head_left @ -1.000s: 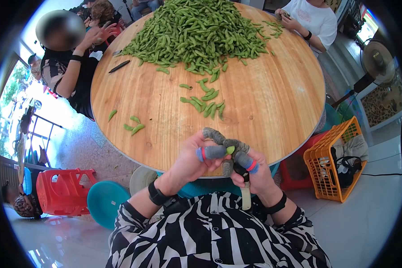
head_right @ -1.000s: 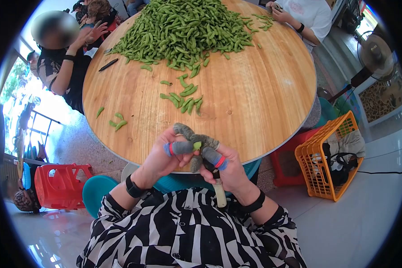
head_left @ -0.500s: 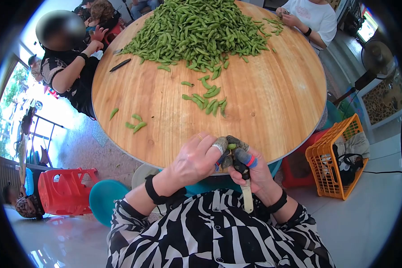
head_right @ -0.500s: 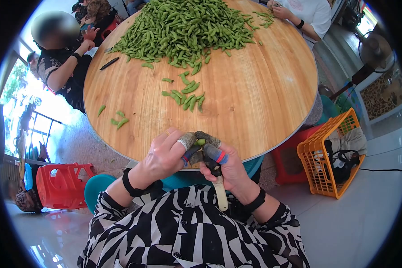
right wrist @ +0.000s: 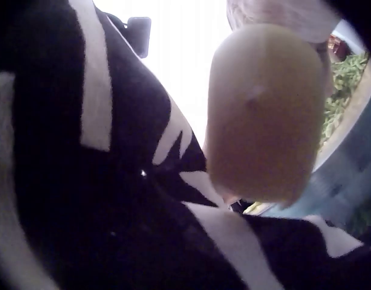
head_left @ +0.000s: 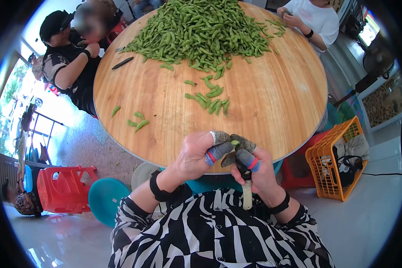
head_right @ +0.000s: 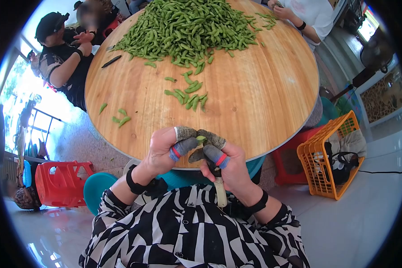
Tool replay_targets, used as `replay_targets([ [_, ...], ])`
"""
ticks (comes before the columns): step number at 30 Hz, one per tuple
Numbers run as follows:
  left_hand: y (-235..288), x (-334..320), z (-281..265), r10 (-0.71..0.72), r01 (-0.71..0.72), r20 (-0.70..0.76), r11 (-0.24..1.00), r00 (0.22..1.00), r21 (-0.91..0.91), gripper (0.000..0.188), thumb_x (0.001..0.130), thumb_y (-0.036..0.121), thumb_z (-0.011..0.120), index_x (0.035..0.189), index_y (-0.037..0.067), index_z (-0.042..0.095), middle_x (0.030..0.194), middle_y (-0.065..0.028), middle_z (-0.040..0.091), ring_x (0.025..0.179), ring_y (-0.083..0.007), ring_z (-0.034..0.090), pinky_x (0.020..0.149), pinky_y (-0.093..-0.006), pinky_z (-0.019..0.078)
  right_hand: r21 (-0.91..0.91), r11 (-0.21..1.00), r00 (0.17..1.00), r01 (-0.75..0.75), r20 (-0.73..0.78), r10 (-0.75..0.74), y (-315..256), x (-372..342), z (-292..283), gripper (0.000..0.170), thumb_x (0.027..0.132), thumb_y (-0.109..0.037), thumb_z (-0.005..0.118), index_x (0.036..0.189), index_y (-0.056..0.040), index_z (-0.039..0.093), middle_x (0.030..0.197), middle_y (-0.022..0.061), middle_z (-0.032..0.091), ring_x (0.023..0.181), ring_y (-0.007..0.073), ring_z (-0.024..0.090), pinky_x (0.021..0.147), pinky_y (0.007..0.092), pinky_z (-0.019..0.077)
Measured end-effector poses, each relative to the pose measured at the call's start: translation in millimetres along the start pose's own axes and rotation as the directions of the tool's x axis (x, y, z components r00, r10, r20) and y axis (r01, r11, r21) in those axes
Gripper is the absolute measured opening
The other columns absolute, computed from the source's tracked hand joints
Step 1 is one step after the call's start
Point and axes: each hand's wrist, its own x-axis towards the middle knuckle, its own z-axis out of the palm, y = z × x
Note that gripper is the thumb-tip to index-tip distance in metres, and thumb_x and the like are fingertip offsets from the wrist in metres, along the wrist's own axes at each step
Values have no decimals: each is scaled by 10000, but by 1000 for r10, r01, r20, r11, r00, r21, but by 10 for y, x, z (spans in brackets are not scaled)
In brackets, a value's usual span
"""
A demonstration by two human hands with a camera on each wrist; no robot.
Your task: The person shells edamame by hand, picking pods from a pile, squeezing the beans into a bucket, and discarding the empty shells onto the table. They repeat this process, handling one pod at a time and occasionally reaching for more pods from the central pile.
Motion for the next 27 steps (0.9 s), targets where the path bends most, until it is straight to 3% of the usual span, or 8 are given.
replay_targets([
  [2, 10, -16, 5, -149, 140, -29, 968, 988, -207, 129, 834, 91, 658, 913, -3, 623, 678, -80, 575, 578, -165, 531, 508, -297, 410, -8, 1000, 1000, 2, -7, -2, -6, -6, 2, 271, 929, -89, 534, 1184, -4, 563, 814, 86, 636, 523, 107, 560, 389, 189, 385],
  [4, 26, -24, -47, -559, 588, 226, 639, 798, -495, 97, 868, 106, 641, 882, 11, 632, 681, -13, 575, 569, -64, 500, 467, -228, 375, -166, 986, 1000, 28, -6, -30, -37, 1, -42, 271, 911, -97, 560, 1161, 6, 571, 797, 92, 636, 498, 104, 539, 390, 196, 377],
  [9, -44, -120, 15, -548, 637, 406, 336, 731, -694, 89, 888, 116, 609, 865, 30, 601, 628, -4, 503, 497, -62, 411, 433, -210, 302, -568, 823, 999, -5, -44, -24, -288, 122, -56, 259, 806, -84, 712, 1020, -9, 588, 823, 8, 614, 656, 42, 538, 546, 189, 444],
  [13, -30, -158, 97, -537, 570, 501, -46, 679, -820, 131, 889, 158, 626, 838, 42, 590, 591, 12, 456, 461, -58, 354, 404, -214, 274, -534, 845, 994, -10, 87, 67, -338, 225, -67, 271, 763, 10, 719, 992, -5, 575, 877, -2, 598, 813, 57, 551, 715, 206, 459],
  [18, -107, -223, 167, -570, 546, 483, -70, 665, -835, 147, 911, 174, 596, 822, 58, 580, 586, 9, 449, 451, -60, 352, 395, -214, 266, -593, 805, 994, 35, 105, 35, -280, 165, -13, 236, 779, 33, 681, 980, -2, 560, 882, 8, 590, 821, 65, 551, 730, 227, 464],
  [21, -82, -234, 189, -652, 660, 429, 150, 626, -736, 167, 910, 188, 600, 804, 61, 575, 584, 15, 447, 445, -53, 368, 388, -208, 274, -663, 742, 993, 103, 118, -33, -263, 122, -47, 213, 775, 32, 670, 957, -1, 565, 857, 16, 602, 758, 61, 559, 663, 217, 462],
  [23, 75, -212, 137, -691, 761, 398, 349, 603, -547, 149, 902, 189, 615, 869, 45, 595, 635, 5, 507, 479, -61, 432, 417, -221, 319, -686, 723, 989, -84, 30, 144, -342, 82, -35, 184, 776, 28, 654, 939, -2, 576, 815, 18, 605, 661, 56, 543, 574, 207, 442],
  [27, 43, -294, 131, -577, 732, 458, 451, 676, -511, 187, 864, 204, 669, 926, 36, 615, 662, 2, 534, 527, -67, 465, 468, -232, 364, -644, 754, 979, -129, 38, 199, -318, 24, -141, 128, 816, 32, 596, 939, -1, 584, 759, 31, 616, 607, 60, 523, 531, 202, 422],
])
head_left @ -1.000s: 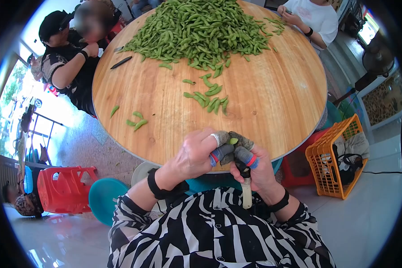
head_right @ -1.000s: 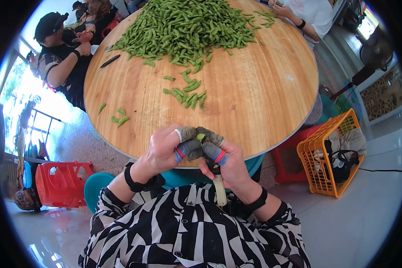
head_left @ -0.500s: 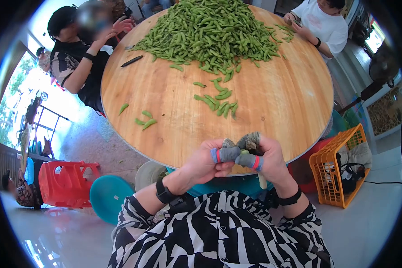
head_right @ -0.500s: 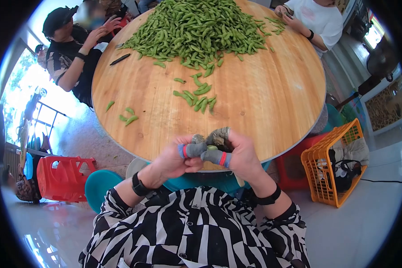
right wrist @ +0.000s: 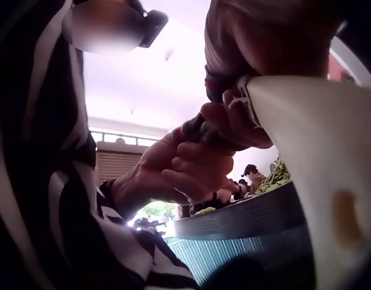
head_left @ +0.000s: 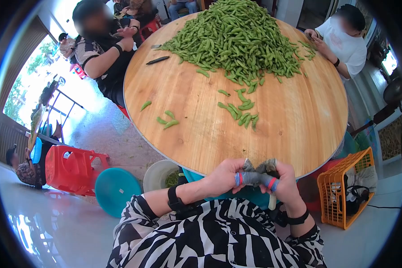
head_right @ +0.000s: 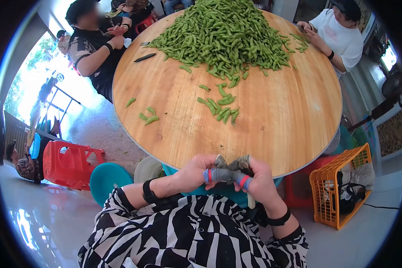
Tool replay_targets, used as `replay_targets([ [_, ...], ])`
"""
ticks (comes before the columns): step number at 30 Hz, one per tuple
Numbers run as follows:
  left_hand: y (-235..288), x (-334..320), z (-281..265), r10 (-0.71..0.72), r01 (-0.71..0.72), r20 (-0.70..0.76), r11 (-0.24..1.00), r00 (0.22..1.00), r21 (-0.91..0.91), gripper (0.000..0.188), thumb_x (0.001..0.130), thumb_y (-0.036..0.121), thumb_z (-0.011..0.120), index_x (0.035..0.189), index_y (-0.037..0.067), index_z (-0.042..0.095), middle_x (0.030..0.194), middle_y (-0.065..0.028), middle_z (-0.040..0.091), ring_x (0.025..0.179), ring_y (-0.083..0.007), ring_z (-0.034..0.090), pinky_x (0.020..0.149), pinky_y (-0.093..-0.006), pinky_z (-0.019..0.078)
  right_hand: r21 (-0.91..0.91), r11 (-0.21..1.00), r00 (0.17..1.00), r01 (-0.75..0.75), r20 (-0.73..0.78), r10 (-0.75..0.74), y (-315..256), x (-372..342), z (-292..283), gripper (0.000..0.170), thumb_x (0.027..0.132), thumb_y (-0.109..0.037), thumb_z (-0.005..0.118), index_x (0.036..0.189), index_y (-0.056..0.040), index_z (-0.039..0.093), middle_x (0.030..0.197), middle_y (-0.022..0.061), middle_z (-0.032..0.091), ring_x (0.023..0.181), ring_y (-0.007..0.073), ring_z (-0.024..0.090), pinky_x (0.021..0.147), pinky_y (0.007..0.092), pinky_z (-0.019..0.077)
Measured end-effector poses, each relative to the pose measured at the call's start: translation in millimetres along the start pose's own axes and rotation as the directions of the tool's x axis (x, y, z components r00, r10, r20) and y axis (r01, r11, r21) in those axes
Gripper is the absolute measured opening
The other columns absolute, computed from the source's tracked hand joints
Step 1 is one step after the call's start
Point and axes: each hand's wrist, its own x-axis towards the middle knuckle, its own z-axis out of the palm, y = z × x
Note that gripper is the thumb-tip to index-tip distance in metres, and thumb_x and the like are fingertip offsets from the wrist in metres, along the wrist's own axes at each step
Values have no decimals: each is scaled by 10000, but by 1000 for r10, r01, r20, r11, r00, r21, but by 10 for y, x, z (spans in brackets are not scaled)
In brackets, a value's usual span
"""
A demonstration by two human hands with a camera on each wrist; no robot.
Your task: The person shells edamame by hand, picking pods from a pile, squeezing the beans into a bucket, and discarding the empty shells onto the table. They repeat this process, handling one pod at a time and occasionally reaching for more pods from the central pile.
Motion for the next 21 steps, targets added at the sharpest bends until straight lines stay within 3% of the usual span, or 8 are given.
replay_targets([
  [4, 121, -148, -228, 208, -182, 20, 801, 978, 570, 183, 826, 171, 689, 895, 30, 595, 666, -40, 546, 582, -146, 527, 517, -300, 412, -35, 999, 999, 13, -37, -14, 88, -95, 94, 112, 855, 2, 588, 966, 13, 588, 798, 49, 643, 663, 78, 558, 588, 218, 452],
  [6, 255, -131, -531, 656, -368, 162, 189, 737, 910, 125, 765, 84, 656, 824, 35, 557, 694, -110, 552, 671, -280, 574, 584, -398, 447, -24, 999, 1000, 25, -6, -25, 213, -100, 90, 118, 847, -13, 615, 958, 19, 592, 809, 50, 650, 694, 86, 574, 624, 225, 465],
  [8, 352, -110, -943, 719, -159, 98, 17, 688, 987, 141, 715, 40, 636, 799, 36, 523, 801, -142, 559, 790, -359, 551, 681, -425, 449, -12, 999, 999, 35, 20, -34, 262, -152, 110, 130, 839, -28, 641, 950, 24, 596, 820, 51, 657, 725, 95, 589, 660, 231, 479],
  [10, 367, -158, -1372, 711, 5, 26, -41, 703, 999, 168, 711, 27, 621, 843, 39, 518, 889, -156, 544, 874, -349, 543, 772, -427, 433, -187, 973, 983, 133, 153, -105, 224, -141, 166, 143, 833, -50, 666, 930, 34, 603, 852, 58, 670, 788, 109, 612, 726, 239, 489],
  [14, 327, -643, -2102, 659, 323, -158, -137, 735, 936, 263, 719, 11, 600, 971, 51, 533, 988, -151, 547, 965, -341, 544, 834, -437, 435, -68, 980, 976, 188, 123, -179, 220, -148, 126, 137, 857, -37, 632, 965, 38, 591, 928, 91, 678, 787, 123, 630, 745, 249, 498],
  [16, 323, -946, -2474, 700, 595, -315, -194, 640, 780, 251, 742, 5, 586, 990, 33, 568, 1020, -175, 553, 970, -349, 561, 831, -432, 441, 59, 991, 990, 118, 65, -122, 196, -198, 59, 161, 869, -43, 619, 1003, 35, 575, 913, 101, 678, 756, 120, 631, 694, 239, 495],
  [18, 436, -1111, -2540, 693, 874, -536, -413, 483, 256, 252, 754, 14, 591, 1005, 35, 596, 1032, -146, 562, 978, -327, 567, 835, -435, 438, 175, 983, 998, 56, -1, -57, 228, -203, 10, 218, 935, -114, 539, 1099, 28, 521, 827, 127, 666, 626, 104, 604, 517, 198, 431],
  [21, 753, -821, -2161, 746, 714, -358, -220, 562, 664, 218, 769, 21, 591, 985, 36, 616, 1018, -138, 569, 965, -330, 569, 812, -423, 450, 416, 904, 995, 100, -35, -94, 312, -149, -4, 276, 981, -198, 452, 1127, 30, 503, 765, 133, 649, 541, 102, 549, 445, 190, 365],
])
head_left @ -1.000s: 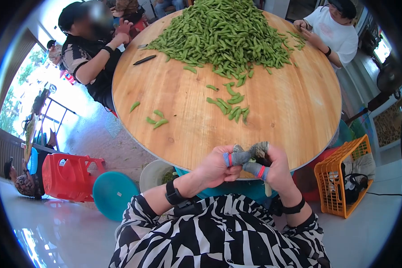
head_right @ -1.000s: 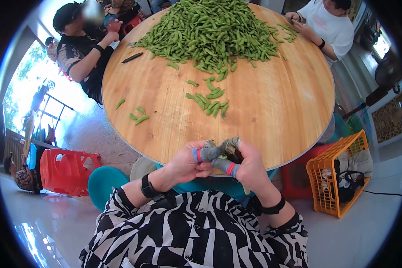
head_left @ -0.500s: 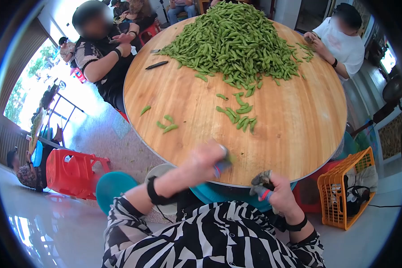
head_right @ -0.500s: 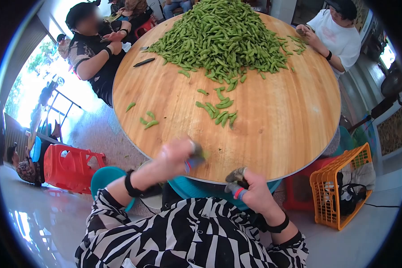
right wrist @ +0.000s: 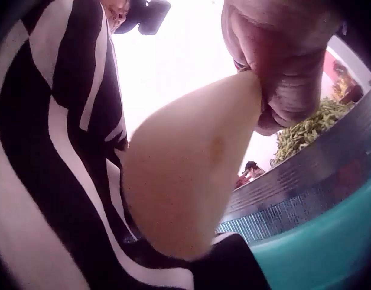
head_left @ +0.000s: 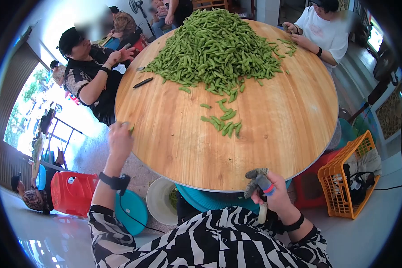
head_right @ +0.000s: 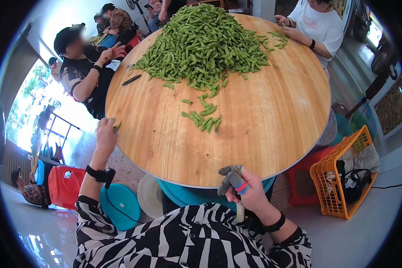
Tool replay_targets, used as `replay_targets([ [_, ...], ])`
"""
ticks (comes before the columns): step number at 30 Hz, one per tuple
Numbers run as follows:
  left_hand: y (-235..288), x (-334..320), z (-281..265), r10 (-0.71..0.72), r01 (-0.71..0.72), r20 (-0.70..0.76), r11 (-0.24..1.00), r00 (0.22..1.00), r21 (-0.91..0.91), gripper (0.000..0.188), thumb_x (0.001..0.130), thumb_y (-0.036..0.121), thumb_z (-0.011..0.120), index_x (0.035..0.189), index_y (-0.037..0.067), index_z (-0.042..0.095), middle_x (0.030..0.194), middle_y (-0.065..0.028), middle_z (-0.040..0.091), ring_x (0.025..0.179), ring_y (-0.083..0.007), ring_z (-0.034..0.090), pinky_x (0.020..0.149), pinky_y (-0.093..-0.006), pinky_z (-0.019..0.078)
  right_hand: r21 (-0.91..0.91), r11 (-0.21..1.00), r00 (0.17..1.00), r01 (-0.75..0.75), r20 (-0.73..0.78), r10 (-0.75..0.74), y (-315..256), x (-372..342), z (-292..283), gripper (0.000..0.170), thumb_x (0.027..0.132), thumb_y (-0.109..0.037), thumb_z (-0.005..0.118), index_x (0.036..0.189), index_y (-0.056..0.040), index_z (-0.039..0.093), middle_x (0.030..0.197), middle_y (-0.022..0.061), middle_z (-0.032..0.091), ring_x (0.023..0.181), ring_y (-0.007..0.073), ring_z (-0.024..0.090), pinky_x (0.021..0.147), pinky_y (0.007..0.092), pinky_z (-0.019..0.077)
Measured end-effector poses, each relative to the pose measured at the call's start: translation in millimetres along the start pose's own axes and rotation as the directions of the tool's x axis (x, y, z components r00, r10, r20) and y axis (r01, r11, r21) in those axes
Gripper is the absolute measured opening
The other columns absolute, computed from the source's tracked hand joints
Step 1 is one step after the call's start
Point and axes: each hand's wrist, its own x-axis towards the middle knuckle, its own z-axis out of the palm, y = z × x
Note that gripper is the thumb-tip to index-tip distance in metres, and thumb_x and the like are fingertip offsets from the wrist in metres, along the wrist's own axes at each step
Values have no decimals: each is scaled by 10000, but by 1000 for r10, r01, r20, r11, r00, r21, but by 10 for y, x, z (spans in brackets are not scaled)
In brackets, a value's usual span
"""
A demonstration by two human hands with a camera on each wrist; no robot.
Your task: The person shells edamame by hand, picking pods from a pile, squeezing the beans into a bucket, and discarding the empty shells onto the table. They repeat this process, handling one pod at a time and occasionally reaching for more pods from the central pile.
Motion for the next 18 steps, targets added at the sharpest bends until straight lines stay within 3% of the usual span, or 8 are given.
replay_targets([
  [1, 195, 112, 47, 71, -72, -13, 955, 997, -287, 216, 780, 64, 591, 993, 58, 629, 1001, -151, 570, 961, -340, 573, 798, -424, 480, 0, 1000, 1000, 8, -4, -8, 1, 14, 6, 276, 981, -198, 452, 1127, 30, 503, 765, 133, 649, 541, 102, 549, 445, 190, 365],
  [4, 1178, 421, -101, 325, -328, -119, 723, 938, -608, 187, 800, 125, 613, 983, 89, 633, 878, -144, 606, 826, -356, 598, 709, -432, 489, 140, 990, 1000, 8, -20, -5, 13, 47, 85, 337, 1005, -242, 373, 1178, 28, 472, 737, 136, 627, 514, 100, 502, 439, 196, 364],
  [6, 1765, 653, -101, 400, -297, -54, 575, 915, -762, 138, 817, 156, 616, 907, 52, 616, 821, -165, 627, 779, -389, 599, 701, -439, 482, 229, 973, 999, 11, -50, 1, 32, 61, 115, 355, 996, -271, 400, 1203, 6, 480, 709, 124, 598, 468, 119, 470, 402, 212, 350],
  [9, 2318, 886, 37, 390, -236, 45, 642, 920, -729, 198, 821, 188, 629, 884, 12, 564, 805, -189, 638, 792, -404, 602, 704, -451, 475, 130, 991, 998, 41, -54, -35, 29, 21, 95, 351, 1003, -238, 359, 1240, 5, 448, 756, 121, 598, 523, 112, 487, 431, 206, 362],
  [11, 2483, 917, 95, 271, -84, 204, 769, 941, -634, 262, 802, 190, 652, 906, -12, 521, 841, -217, 635, 839, -397, 606, 716, -456, 473, 130, 989, 995, 70, -84, -60, 77, -12, 43, 341, 1009, -199, 317, 1254, 3, 442, 779, 111, 593, 554, 103, 491, 453, 200, 367],
  [15, 2370, 886, 184, 335, -114, 215, 738, 917, -665, 318, 780, 171, 668, 973, -19, 502, 852, -229, 631, 865, -391, 605, 729, -454, 473, 225, 972, 994, 73, -95, -52, 140, -31, -16, 343, 1004, -183, 321, 1258, 13, 441, 796, 114, 600, 564, 105, 495, 455, 198, 369],
  [17, 2276, 883, 168, 265, 4, 261, 693, 928, -721, 270, 774, 122, 648, 965, -22, 525, 864, -235, 630, 872, -395, 598, 737, -437, 478, 200, 979, 997, 45, -71, -31, 141, 32, -7, 350, 999, -175, 326, 1261, 27, 439, 807, 114, 608, 564, 102, 497, 456, 195, 370],
  [18, 2216, 885, 190, 266, -5, 252, 696, 930, -718, 270, 774, 122, 648, 965, -22, 525, 864, -235, 630, 872, -395, 598, 737, -437, 478, 201, 978, 997, 55, -68, -42, 115, 68, 9, 350, 999, -175, 326, 1261, 27, 439, 807, 114, 608, 564, 102, 497, 456, 195, 370],
])
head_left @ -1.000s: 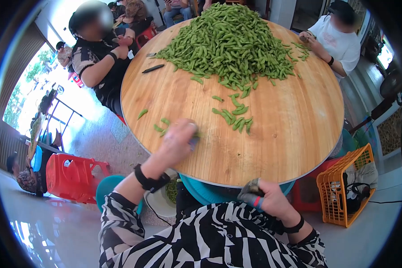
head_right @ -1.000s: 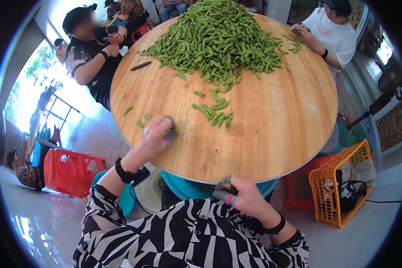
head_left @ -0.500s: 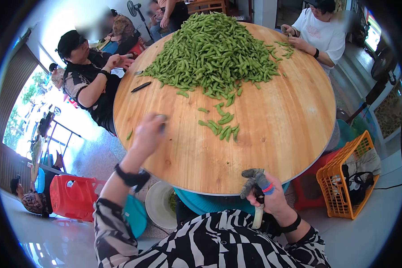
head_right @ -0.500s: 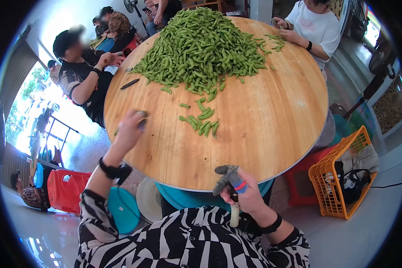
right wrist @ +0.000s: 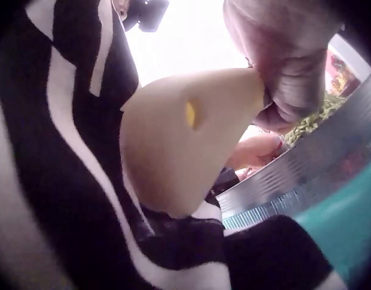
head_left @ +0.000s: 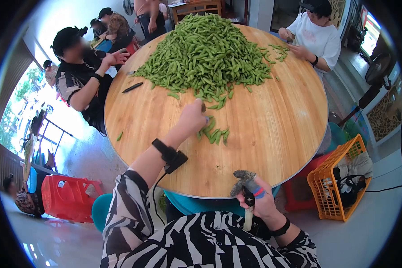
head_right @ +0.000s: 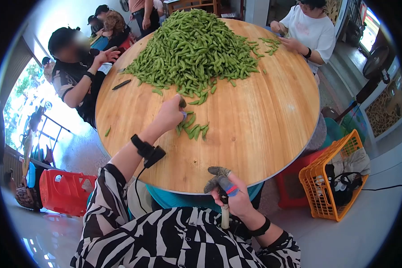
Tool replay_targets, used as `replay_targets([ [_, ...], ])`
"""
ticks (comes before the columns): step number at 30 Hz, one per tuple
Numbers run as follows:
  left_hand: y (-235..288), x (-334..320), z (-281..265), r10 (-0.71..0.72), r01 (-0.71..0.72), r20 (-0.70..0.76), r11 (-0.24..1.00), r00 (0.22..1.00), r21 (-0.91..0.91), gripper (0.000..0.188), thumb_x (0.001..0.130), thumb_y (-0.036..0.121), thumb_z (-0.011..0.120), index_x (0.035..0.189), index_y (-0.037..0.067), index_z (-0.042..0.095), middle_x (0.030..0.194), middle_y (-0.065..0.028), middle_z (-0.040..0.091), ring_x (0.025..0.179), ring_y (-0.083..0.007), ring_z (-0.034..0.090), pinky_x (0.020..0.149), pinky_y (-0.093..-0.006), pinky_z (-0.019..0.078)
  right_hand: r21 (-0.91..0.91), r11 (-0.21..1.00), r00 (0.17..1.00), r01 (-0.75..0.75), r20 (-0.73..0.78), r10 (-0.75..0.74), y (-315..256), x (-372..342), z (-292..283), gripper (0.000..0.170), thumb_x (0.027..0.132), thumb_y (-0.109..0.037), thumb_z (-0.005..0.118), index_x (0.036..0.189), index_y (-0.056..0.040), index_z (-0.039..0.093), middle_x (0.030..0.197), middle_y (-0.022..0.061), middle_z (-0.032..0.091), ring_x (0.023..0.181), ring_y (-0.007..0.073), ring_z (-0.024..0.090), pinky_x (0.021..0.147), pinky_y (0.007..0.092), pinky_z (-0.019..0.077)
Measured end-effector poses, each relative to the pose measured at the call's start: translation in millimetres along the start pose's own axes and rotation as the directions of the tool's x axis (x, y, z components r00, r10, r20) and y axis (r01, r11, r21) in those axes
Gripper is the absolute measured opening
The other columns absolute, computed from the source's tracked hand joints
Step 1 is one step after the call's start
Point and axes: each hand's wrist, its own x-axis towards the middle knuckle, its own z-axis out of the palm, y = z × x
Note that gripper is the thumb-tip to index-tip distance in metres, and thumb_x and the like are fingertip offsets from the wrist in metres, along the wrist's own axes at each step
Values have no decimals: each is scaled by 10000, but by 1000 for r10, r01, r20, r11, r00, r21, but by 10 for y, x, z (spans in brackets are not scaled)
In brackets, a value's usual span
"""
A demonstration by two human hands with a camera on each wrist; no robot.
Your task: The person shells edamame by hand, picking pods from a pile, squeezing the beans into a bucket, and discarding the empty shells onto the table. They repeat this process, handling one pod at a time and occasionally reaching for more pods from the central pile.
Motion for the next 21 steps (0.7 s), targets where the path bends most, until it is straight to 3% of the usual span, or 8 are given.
replay_targets([
  [2, -144, -85, 25, -28, 14, -76, 984, 997, -175, 203, 755, 30, 619, 944, -28, 576, 810, -152, 640, 737, -243, 622, 642, -343, 485, -40, 999, 1000, -5, -12, 4, -23, 43, 64, 375, 990, -217, 387, 1270, 27, 435, 814, 134, 613, 552, 117, 493, 432, 214, 383],
  [3, -144, -173, 5, -25, 13, -65, 985, 998, -174, 203, 755, 30, 619, 944, -28, 576, 810, -152, 640, 737, -243, 622, 642, -343, 485, -32, 999, 1000, -5, -22, 4, -33, 59, 103, 375, 990, -217, 387, 1270, 27, 435, 814, 134, 613, 552, 117, 493, 432, 214, 383],
  [5, -20, -404, -80, -10, -9, -32, 834, 999, -552, 214, 778, 26, 631, 985, -10, 588, 814, -71, 639, 702, -146, 593, 598, -274, 463, -160, 984, 997, 77, -19, -81, -85, 121, 186, 384, 992, -216, 378, 1300, 9, 418, 779, 119, 597, 521, 108, 478, 422, 212, 376],
  [6, 94, -562, -124, -9, 0, -14, 830, 1000, -558, 214, 778, 26, 631, 985, -10, 588, 814, -71, 639, 702, -146, 593, 598, -274, 463, -157, 985, 997, 68, -37, -74, -118, 136, 221, 384, 992, -216, 378, 1300, 9, 418, 779, 119, 597, 521, 108, 478, 422, 212, 376],
  [8, 341, -906, -231, -16, 168, 193, 564, 981, -808, 217, 809, 40, 645, 1015, 10, 582, 824, -25, 628, 697, -91, 572, 580, -219, 439, -97, 992, 997, 74, -9, -75, -182, 171, 277, 356, 990, -158, 346, 1305, -3, 406, 759, 97, 592, 501, 92, 471, 444, 196, 367],
  [14, 630, -1445, -94, 92, 147, 183, 306, 979, -941, 234, 850, 10, 632, 1062, 12, 534, 926, -50, 631, 843, -94, 583, 749, -234, 469, 69, 996, 998, 64, 21, -65, -97, 207, 341, 352, 995, -179, 368, 1317, -40, 406, 725, 93, 551, 506, 94, 465, 413, 201, 362],
  [16, 603, -1470, -68, 77, 188, 219, 293, 973, -937, 241, 841, -12, 635, 1055, 13, 529, 963, -53, 630, 890, -99, 581, 806, -238, 458, 169, 986, 987, 12, 155, -38, -68, 175, 284, 350, 991, -170, 384, 1318, -46, 407, 774, 102, 564, 522, 91, 461, 415, 197, 359],
  [21, 636, -1484, -18, 90, 135, 165, 272, 982, -953, 228, 846, -37, 616, 1051, 11, 528, 993, -63, 632, 922, -114, 588, 842, -260, 461, 164, 986, 995, 18, 96, -34, -56, 151, 317, 351, 988, -169, 395, 1320, -56, 409, 806, 98, 574, 526, 83, 451, 418, 191, 356],
])
